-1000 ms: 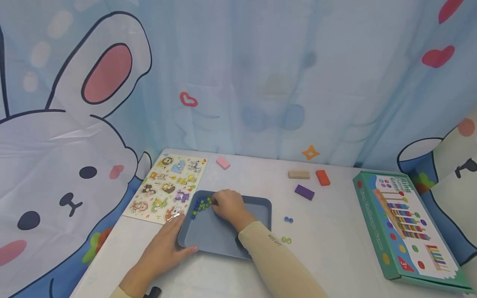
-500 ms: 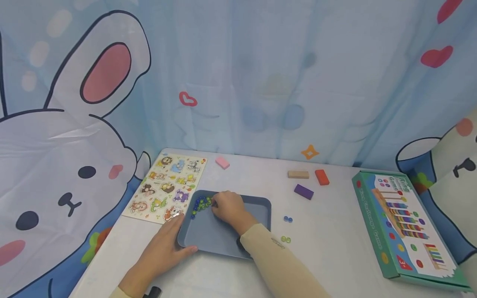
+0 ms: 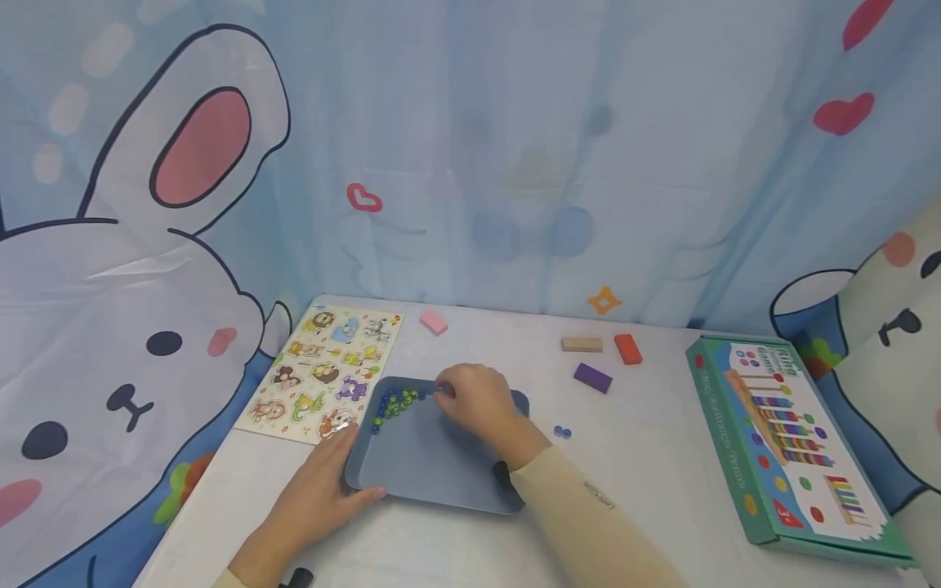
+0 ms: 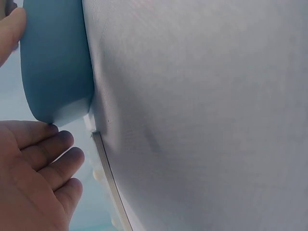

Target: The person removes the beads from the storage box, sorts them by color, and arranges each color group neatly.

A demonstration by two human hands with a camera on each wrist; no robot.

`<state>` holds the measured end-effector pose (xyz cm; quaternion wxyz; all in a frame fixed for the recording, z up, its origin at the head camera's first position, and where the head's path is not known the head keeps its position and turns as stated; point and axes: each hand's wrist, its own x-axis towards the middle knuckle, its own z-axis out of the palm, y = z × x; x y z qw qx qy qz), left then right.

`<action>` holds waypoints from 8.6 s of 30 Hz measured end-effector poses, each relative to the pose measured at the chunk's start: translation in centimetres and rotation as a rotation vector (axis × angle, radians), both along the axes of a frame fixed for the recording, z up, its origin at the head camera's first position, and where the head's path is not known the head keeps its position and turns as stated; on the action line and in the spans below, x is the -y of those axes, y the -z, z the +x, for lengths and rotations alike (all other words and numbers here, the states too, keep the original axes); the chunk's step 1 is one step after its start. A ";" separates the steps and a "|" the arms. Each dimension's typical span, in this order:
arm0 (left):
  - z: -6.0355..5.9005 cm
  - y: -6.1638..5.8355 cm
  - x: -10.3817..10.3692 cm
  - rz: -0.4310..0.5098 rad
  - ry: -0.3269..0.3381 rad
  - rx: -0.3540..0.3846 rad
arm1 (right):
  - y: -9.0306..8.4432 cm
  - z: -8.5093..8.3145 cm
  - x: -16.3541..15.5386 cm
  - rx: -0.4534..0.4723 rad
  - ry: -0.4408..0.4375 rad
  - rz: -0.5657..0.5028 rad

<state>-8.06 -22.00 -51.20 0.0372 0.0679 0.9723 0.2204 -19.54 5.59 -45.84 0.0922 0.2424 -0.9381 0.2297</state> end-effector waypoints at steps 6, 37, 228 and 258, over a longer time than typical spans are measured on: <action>-0.1 0.1 0.0 -0.004 0.002 0.005 | -1.4 0.6 -3.7 -0.034 0.039 -0.025; 0.1 0.0 0.0 -0.006 0.008 0.021 | 3.8 3.9 -17.4 0.252 0.338 0.025; 0.3 -0.3 -0.2 0.003 0.002 0.003 | 5.6 5.1 -19.5 0.310 0.387 0.093; 0.2 0.0 -0.1 0.006 -0.003 -0.007 | -0.1 2.4 -11.8 0.148 0.219 0.049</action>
